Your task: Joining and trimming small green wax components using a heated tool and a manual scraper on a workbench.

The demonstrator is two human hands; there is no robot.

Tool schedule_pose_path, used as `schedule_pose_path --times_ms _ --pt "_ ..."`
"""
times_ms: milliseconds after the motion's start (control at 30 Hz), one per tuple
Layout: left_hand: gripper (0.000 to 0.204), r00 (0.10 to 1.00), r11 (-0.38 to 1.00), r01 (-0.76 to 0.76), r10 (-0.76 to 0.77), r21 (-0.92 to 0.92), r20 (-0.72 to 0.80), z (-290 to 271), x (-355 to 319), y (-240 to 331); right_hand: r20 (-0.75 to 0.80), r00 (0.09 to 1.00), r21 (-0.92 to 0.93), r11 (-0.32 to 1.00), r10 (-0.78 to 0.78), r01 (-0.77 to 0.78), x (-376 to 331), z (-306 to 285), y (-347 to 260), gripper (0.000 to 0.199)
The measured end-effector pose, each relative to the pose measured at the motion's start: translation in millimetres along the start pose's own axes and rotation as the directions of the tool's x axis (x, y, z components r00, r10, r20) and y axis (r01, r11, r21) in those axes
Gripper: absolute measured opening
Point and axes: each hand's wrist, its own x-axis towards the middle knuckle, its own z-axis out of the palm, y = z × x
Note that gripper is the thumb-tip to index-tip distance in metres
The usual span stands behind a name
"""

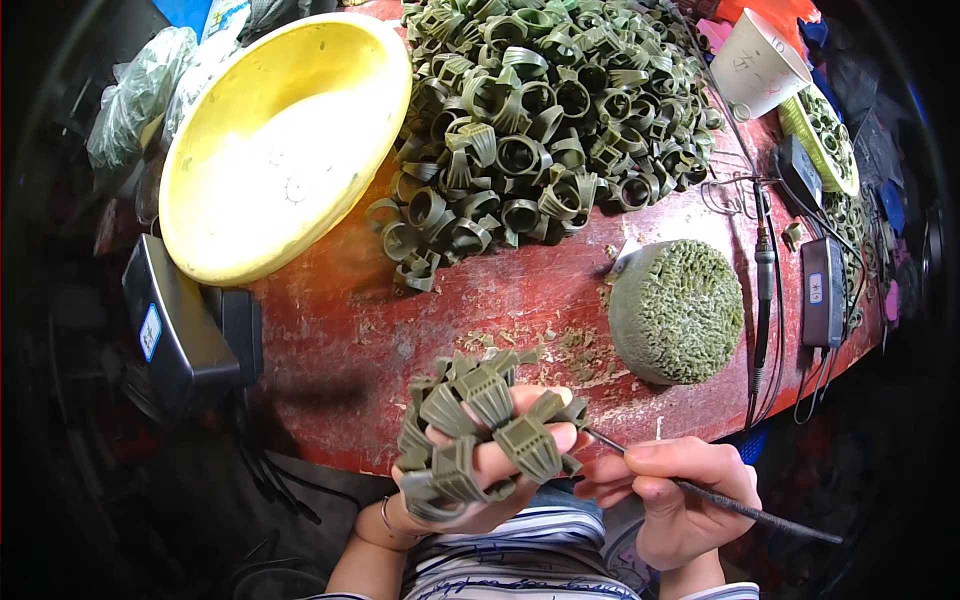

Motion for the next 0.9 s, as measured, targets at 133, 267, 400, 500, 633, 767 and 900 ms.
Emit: schedule_pose_path --times_ms 133,267,400,500,633,767,900 --pt "0.042 0.967 0.965 -0.254 0.256 0.064 -0.022 -5 6 -12 0.011 0.974 -0.053 0.973 -0.225 0.225 5 -4 5 0.026" --pt "0.035 0.956 0.957 -0.284 0.276 -0.065 -0.103 1 11 -12 -0.045 0.956 -0.166 0.946 -0.29 0.279 5 -10 7 0.022" --pt "0.035 0.976 0.969 -0.209 0.198 -0.128 -0.094 1 14 -10 0.086 0.944 -0.31 0.891 -0.32 0.33 11 -9 4 0.013" --pt "0.039 0.982 0.969 -0.186 0.179 -0.162 -0.06 -3 12 -11 0.246 0.939 -0.317 0.895 -0.242 0.314 20 -8 3 0.012" --pt "0.041 0.979 0.97 -0.197 0.202 -0.14 0.019 -8 14 -15 0.225 0.935 -0.287 0.898 -0.275 0.333 22 -3 9 0.031" --pt "0.043 0.987 0.981 -0.15 0.156 -0.126 0.036 -8 15 -11 0.266 0.937 -0.245 0.925 -0.224 0.291 24 -6 5 0.032" --pt "0.044 0.988 0.981 -0.146 0.152 -0.126 0.041 -8 16 -10 0.279 0.939 -0.206 0.942 -0.203 0.265 22 -5 7 0.029"
